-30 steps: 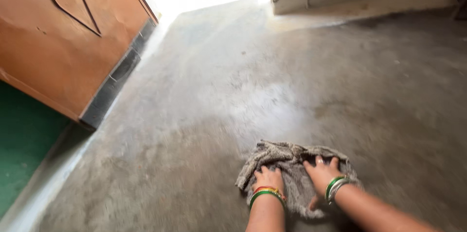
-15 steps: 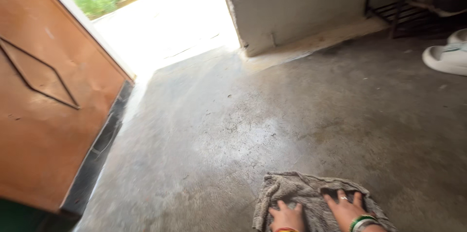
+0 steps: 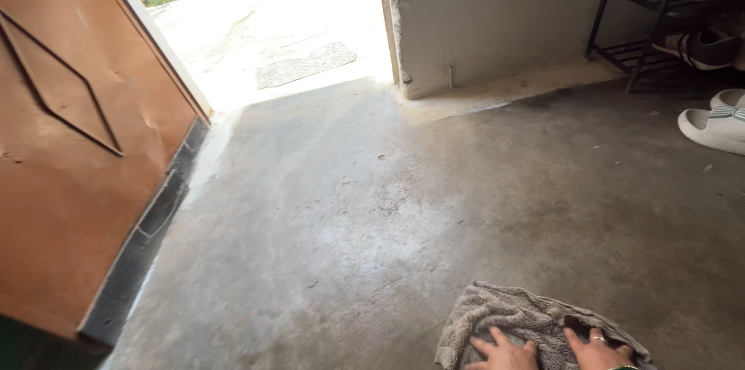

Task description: The person wipes a concrete floor using a cloth, periodically dipping the cloth into a bucket of water and wringing it out by hand before continuing to clean different areas near an open doorway.

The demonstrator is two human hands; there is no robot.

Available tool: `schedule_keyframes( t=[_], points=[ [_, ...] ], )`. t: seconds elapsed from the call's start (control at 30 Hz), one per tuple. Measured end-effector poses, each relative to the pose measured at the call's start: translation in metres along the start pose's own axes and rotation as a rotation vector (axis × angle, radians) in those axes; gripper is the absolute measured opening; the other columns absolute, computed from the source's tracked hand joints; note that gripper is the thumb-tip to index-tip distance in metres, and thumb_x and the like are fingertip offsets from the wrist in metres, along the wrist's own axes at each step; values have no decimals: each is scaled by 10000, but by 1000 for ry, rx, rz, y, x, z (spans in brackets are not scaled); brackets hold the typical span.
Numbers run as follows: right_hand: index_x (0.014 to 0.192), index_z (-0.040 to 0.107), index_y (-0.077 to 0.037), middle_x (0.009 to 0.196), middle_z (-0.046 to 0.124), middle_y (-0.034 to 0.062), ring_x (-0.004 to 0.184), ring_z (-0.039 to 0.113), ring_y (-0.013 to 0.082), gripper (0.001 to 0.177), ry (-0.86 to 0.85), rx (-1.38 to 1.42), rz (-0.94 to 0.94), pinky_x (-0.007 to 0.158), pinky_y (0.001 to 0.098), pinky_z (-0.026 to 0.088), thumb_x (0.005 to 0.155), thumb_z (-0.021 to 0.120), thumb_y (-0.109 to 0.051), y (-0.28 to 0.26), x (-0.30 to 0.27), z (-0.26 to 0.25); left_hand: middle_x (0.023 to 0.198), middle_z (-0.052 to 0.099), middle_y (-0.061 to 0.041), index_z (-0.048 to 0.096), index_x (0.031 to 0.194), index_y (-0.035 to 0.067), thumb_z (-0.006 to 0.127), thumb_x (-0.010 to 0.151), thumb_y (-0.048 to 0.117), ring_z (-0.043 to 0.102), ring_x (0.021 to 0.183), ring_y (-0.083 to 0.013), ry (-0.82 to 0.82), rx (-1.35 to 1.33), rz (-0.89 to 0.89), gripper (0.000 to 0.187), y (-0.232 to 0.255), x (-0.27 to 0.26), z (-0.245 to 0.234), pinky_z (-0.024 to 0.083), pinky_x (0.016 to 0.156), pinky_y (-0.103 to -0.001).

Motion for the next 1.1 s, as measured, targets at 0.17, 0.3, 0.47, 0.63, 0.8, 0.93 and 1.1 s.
schedule_keyframes(
  t=[0.17, 0.3, 0.47, 0.63, 0.8, 0.93, 1.1],
  points=[
    [1616, 175, -381, 1692, 157, 213, 1530, 263, 446, 1261, 27, 5, -152, 1277, 551, 220, 634, 941, -580, 3, -9, -75, 1718, 93, -123, 483, 1498, 461, 442, 1073, 410, 32, 1528, -583, 33, -26, -19, 430, 10, 63, -6, 198, 1127, -840],
    [1608, 227, -383, 1706, 154, 154, 1526, 208, 529, 1352, 53, 88, -144, 1288, 489, 241, 533, 1026, -562, -3, -17, -138, 1709, 123, -110, 477, 1507, 404, 401, 1092, 503, 48, 1525, -567, 104, -3, -20, 433, 27, 112, -37, 209, 1098, -858],
    [1594, 282, -322, 1679, 204, 181, 1509, 262, 495, 1325, 119, 95, -193, 1289, 502, 222, 518, 1024, -540, -11, 28, -198, 1712, 134, -84, 491, 1487, 435, 417, 1080, 489, 70, 1545, -521, 84, 15, -14, 418, 40, 161, -93, 211, 1128, -818],
    [1598, 296, -347, 1713, 174, 103, 1527, 222, 512, 1285, 89, 95, -151, 1266, 476, 259, 545, 1020, -491, -14, 77, -236, 1721, 112, -82, 482, 1484, 481, 576, 1017, 411, 93, 1542, -526, 77, 74, 16, 481, 50, 192, -143, 239, 1126, -807],
    [1586, 305, -324, 1692, 174, 163, 1545, 214, 437, 1247, 176, 106, -186, 1292, 491, 149, 567, 998, -520, -21, 96, -243, 1726, 70, -71, 389, 1516, 523, 728, 931, 382, 78, 1547, -514, 21, 101, 12, 691, 46, 196, -151, 251, 1144, -779],
    [1608, 218, -319, 1673, 137, 236, 1560, 214, 349, 1233, 153, 79, -231, 1300, 543, 78, 647, 952, -563, -24, 69, -213, 1737, -17, -72, 333, 1559, 476, 811, 885, 359, 63, 1537, -546, -25, 109, -15, 834, 36, 184, -127, 273, 1139, -779],
    [1607, 221, -292, 1672, 127, 251, 1571, 163, 359, 1213, 106, 80, -303, 1296, 581, 75, 674, 952, -547, -50, -10, -161, 1744, 13, -75, 492, 1485, 430, 770, 910, 310, 57, 1545, -556, -27, 21, -83, 650, 10, 120, -74, 283, 1127, -796]
  ],
)
Point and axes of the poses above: each hand's wrist, its own x-axis towards the middle knuckle, its own z-axis out of the palm, y = z × x, the point moved 10 cm from there along x, towards the middle knuckle
